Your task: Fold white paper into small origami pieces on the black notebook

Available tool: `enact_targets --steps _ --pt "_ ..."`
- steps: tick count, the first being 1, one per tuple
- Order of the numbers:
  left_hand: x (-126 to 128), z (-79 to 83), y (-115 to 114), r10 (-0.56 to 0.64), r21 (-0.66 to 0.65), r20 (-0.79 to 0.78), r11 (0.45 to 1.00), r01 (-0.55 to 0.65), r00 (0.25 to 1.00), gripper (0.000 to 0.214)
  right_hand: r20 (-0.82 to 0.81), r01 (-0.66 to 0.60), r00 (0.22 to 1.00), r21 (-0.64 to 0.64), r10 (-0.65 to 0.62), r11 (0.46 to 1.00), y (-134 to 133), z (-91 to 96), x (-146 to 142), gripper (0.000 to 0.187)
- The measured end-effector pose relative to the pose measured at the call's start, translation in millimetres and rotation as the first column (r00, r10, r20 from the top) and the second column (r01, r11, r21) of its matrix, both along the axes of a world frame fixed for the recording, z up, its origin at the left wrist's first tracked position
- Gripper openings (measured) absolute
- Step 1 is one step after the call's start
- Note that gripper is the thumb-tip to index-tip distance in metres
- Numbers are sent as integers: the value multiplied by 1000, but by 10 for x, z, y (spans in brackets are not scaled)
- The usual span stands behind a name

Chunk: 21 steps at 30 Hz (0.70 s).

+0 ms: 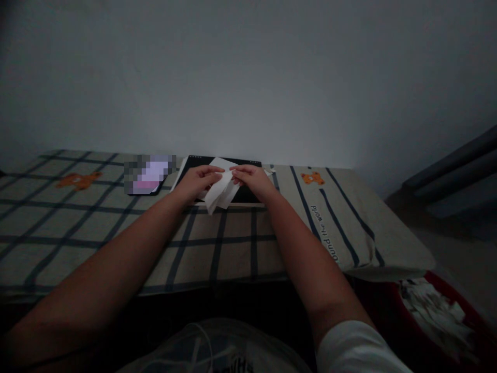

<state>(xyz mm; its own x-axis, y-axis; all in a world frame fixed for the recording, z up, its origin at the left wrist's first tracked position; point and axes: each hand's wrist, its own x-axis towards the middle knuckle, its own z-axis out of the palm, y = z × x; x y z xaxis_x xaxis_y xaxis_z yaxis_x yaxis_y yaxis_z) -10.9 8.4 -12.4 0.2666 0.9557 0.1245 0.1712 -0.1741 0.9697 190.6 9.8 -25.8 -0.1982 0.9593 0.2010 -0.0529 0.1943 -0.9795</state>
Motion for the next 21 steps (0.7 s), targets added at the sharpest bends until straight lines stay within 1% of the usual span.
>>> enact_targets --steps 3,7,9,12,15,18,21 --pt "9 11 -23 6 41 -11 999 -6 1000 38 -5 6 1000 -1 -6 1000 -6 2 -5 26" --pt "25 22 -32 16 17 -36 1000 -15 999 34 35 37 999 28 -38 999 -1 -4 -2 28" --pt "30 20 -31 7 11 -22 1000 -7 1000 33 50 37 998 51 -40 998 6 -9 2 28" --pt "31 2 -19 -5 44 -8 999 5 1000 32 79 55 995 96 -62 994 9 -10 0 29" --pt "25 -41 26 24 73 35 997 -26 999 33 56 83 994 115 -90 990 -3 0 -20 32" --pt "24 -104 97 70 65 162 995 -82 984 34 46 31 998 69 -34 997 -29 7 -49 30" --pt "39 -162 151 111 19 233 993 -119 966 35 121 -79 990 0 78 997 -52 1 -68 26"
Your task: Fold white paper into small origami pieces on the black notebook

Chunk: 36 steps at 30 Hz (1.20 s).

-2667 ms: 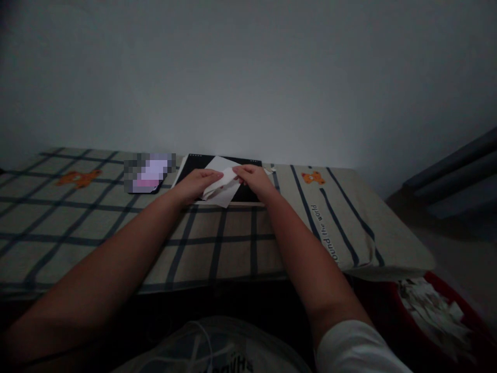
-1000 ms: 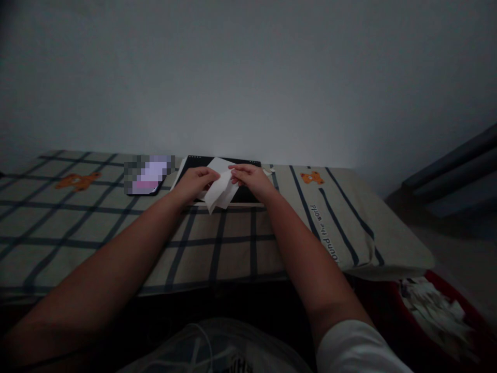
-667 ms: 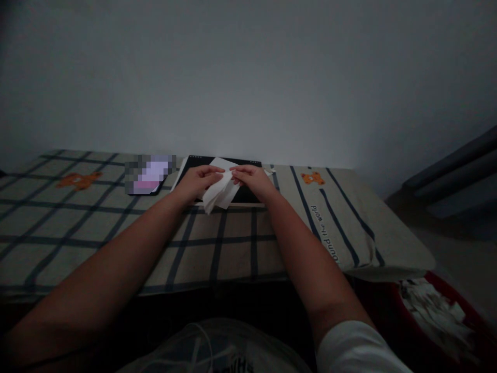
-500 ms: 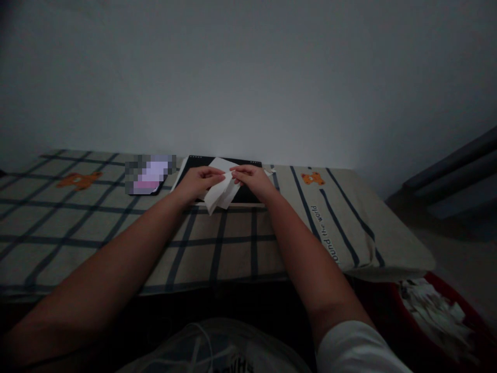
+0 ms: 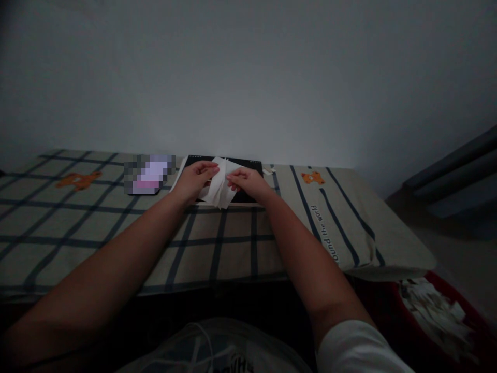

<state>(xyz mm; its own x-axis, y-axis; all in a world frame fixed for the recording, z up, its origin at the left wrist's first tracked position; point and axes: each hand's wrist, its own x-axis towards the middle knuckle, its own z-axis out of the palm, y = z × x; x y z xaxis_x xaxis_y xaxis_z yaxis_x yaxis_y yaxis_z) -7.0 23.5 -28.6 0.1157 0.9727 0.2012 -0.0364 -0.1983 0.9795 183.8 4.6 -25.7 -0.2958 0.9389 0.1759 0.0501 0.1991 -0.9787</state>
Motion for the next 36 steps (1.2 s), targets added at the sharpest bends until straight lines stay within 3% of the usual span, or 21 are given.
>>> enact_targets --steps 5,13,17,22,29,36 --pt "33 -9 -18 -12 -39 43 999 14 999 34 79 -84 993 -17 85 996 4 -24 7 24" --pt "12 104 -102 -108 -194 14 975 109 994 26 71 73 995 35 -76 997 10 18 29 18" --pt "23 101 -101 -104 -237 70 964 118 992 21 64 68 995 29 -70 997 12 18 43 19" --pt "27 62 -81 -91 -243 122 963 119 988 21 57 49 997 1 -49 999 20 8 59 19" --pt "6 -5 -46 -185 -192 153 958 213 971 32 81 82 993 45 -86 996 18 15 58 18" --pt "18 6 -45 -138 -207 104 966 157 985 29 73 133 988 53 -137 990 7 24 38 18"
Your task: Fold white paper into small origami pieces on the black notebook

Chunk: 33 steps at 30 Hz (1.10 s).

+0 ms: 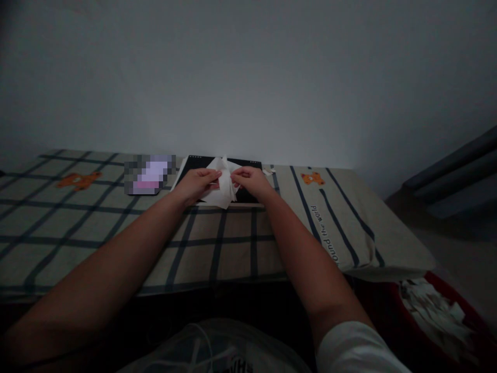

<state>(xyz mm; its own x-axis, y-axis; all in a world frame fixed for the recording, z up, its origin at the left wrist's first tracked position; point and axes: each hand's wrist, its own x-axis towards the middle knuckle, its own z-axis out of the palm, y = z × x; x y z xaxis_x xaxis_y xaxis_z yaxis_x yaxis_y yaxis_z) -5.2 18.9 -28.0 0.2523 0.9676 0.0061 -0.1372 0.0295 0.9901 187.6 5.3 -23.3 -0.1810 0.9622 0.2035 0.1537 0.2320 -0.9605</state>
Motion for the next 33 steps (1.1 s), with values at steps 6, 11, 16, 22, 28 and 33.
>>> enact_targets --steps 6,11,16,22,28,33 --pt "7 23 -18 58 15 -29 998 -57 998 32 47 23 999 34 -25 999 -4 4 -8 18" --pt "22 15 -43 86 50 -47 995 -84 995 33 130 41 990 86 -52 995 -9 10 -5 16" --pt "35 13 -61 132 117 -115 986 -118 985 29 178 43 982 148 -69 988 -25 19 -10 16" --pt "31 50 -86 176 163 -176 976 -148 969 24 218 56 971 198 -100 978 -19 2 0 16" --pt "5 13 -38 159 334 -198 939 -86 967 46 219 34 973 170 -71 985 20 -39 29 20" --pt "1 7 -19 198 367 -243 925 -100 950 30 195 46 978 152 -75 987 23 -28 7 17"
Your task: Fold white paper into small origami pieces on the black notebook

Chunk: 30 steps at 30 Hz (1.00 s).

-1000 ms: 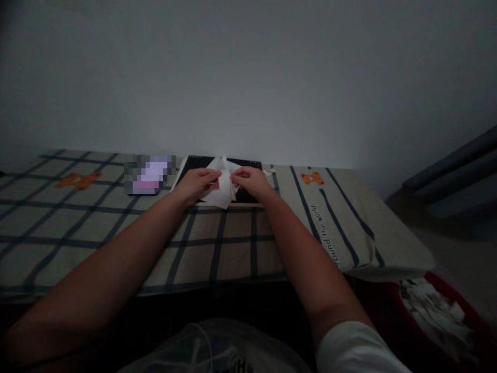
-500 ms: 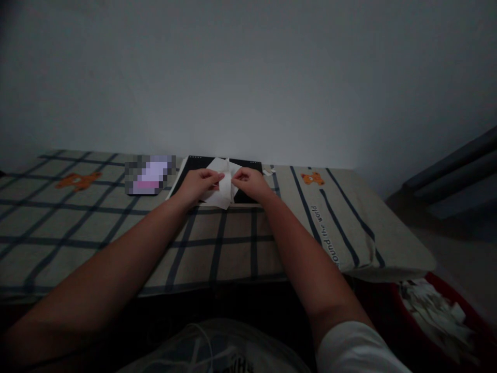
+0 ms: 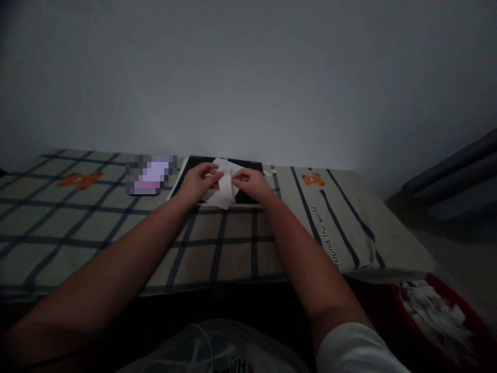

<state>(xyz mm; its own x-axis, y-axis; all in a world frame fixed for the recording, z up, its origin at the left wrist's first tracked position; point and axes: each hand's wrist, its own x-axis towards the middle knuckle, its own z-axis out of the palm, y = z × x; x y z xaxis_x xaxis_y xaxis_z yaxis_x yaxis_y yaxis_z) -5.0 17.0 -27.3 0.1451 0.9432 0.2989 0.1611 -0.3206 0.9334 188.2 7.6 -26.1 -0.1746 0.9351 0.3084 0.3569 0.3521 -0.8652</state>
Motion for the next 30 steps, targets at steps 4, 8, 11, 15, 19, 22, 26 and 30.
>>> enact_targets --steps 4,8,11,15,19,22,26,30 --pt "-9 -13 23 -4 -27 41 1000 5 999 29 -11 -8 1000 -19 8 1000 -13 22 -3 16" --pt "-18 -1 22 -12 -43 63 999 14 998 31 -89 27 996 -13 -28 1000 -44 74 -11 20" --pt "-11 60 -32 -32 -42 13 999 32 999 32 -178 43 983 -6 -44 999 -80 122 -40 28" --pt "9 144 -132 -107 -53 -16 993 106 994 31 -251 40 967 -7 -41 999 -109 141 -64 30" --pt "30 158 -180 -167 -40 -19 985 167 986 32 -241 39 969 -38 -47 999 -104 123 -53 26" --pt "44 146 -178 -122 5 -71 992 122 990 33 -226 52 972 -33 -59 998 -109 123 -52 26" --pt "39 150 -159 -23 187 -151 981 51 988 28 -189 68 980 -2 -67 998 -127 120 -72 27" --pt "17 161 -147 14 194 -152 981 16 988 23 -158 76 985 30 -71 997 -126 100 -91 28"
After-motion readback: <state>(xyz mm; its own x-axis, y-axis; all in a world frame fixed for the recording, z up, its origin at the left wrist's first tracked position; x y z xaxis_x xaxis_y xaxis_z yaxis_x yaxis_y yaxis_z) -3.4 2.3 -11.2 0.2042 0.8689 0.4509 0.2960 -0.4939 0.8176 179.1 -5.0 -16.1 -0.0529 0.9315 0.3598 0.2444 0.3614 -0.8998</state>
